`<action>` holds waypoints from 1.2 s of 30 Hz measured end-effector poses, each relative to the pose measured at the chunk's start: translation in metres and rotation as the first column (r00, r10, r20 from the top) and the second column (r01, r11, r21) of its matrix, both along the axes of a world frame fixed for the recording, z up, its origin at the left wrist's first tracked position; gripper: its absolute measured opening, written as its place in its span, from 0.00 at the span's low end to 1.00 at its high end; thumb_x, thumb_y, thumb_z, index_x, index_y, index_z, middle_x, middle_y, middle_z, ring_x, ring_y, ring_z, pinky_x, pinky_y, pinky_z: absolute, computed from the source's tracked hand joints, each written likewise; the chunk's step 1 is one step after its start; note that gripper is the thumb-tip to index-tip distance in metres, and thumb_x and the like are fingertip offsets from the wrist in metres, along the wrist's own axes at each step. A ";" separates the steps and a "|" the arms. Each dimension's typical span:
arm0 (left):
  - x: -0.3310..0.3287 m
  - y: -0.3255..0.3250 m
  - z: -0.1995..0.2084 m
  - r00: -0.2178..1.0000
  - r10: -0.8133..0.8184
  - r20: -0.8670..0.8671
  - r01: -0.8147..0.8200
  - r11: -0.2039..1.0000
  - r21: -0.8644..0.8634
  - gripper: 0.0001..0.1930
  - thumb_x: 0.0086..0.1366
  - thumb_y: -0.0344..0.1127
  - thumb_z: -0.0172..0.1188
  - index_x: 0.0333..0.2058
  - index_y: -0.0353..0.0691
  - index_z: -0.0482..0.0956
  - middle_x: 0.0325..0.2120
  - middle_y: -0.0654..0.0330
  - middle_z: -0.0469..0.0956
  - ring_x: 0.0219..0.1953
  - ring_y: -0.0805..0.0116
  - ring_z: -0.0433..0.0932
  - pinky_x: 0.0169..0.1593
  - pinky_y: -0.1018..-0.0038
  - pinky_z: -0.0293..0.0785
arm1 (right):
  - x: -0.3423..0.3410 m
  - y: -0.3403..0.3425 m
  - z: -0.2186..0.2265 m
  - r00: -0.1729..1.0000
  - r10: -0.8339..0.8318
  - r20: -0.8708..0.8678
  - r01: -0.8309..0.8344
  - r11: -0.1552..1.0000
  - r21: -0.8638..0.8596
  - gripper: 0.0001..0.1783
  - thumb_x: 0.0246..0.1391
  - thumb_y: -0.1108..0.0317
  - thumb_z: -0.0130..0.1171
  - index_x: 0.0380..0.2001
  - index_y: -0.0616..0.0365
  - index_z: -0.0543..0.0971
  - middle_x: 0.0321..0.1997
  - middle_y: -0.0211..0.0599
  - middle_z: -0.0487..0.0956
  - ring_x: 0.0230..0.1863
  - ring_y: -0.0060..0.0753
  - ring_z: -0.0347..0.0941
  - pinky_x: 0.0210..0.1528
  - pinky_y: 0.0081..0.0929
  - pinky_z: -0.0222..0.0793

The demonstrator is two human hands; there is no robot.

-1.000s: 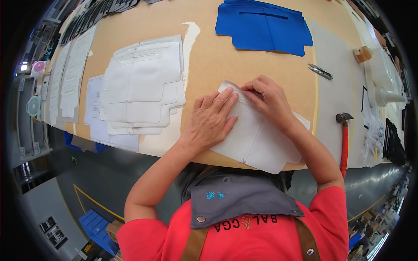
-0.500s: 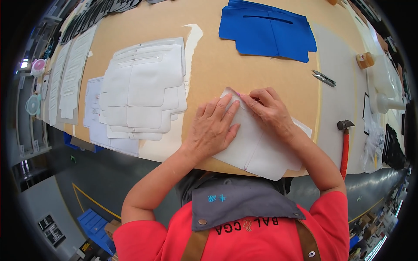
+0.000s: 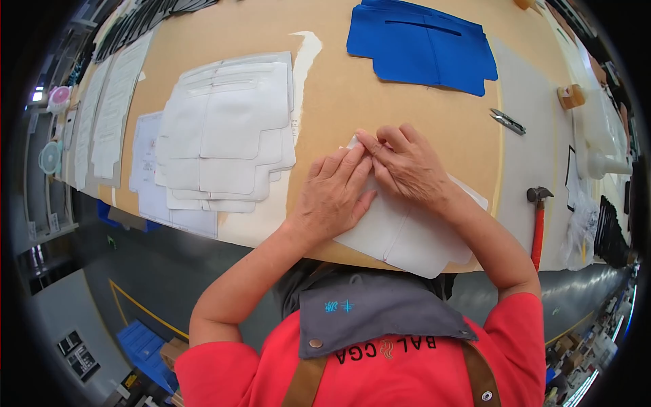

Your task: Manually align and attach a pink zipper strip to a white leather piece using small pliers.

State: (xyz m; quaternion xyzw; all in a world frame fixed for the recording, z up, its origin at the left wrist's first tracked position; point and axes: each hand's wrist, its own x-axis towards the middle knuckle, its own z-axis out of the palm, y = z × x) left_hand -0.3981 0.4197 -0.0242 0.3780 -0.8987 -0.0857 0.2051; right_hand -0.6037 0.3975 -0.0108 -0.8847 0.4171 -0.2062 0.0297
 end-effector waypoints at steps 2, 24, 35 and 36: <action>0.003 0.000 0.002 1.000 -0.008 0.004 0.008 1.000 0.015 0.29 0.62 0.41 0.67 0.59 0.36 0.73 0.63 0.52 0.70 0.61 0.54 0.69 0.62 0.60 0.64 | 0.000 -0.003 -0.001 1.000 0.006 0.012 -0.006 1.000 -0.004 0.21 0.51 0.69 0.58 0.50 0.60 0.81 0.43 0.36 0.76 0.43 0.37 0.69 0.47 0.34 0.69; -0.010 -0.028 0.001 0.997 0.041 0.065 -0.031 0.989 -0.145 0.20 0.66 0.32 0.58 0.57 0.45 0.77 0.49 0.56 0.74 0.54 0.57 0.73 0.58 0.60 0.64 | -0.025 0.008 -0.015 0.995 -0.077 0.070 0.084 0.991 -0.102 0.25 0.43 0.77 0.62 0.48 0.52 0.85 0.42 0.29 0.78 0.39 0.36 0.74 0.43 0.29 0.77; -0.024 -0.013 -0.007 0.998 0.041 -0.049 -0.046 0.994 -0.095 0.25 0.58 0.26 0.55 0.57 0.35 0.75 0.53 0.47 0.72 0.57 0.49 0.71 0.61 0.56 0.63 | -0.040 0.020 -0.019 0.983 -0.102 0.151 0.098 0.995 0.035 0.16 0.53 0.76 0.61 0.46 0.54 0.85 0.38 0.38 0.79 0.42 0.43 0.76 0.44 0.36 0.75; -0.028 -0.013 -0.006 0.999 0.025 -0.024 -0.026 0.999 -0.036 0.25 0.59 0.26 0.54 0.57 0.35 0.75 0.53 0.47 0.71 0.58 0.49 0.70 0.62 0.56 0.63 | -0.041 0.023 -0.018 0.968 -0.166 0.188 0.150 0.984 0.096 0.16 0.52 0.76 0.61 0.45 0.55 0.85 0.38 0.38 0.79 0.42 0.42 0.75 0.44 0.36 0.75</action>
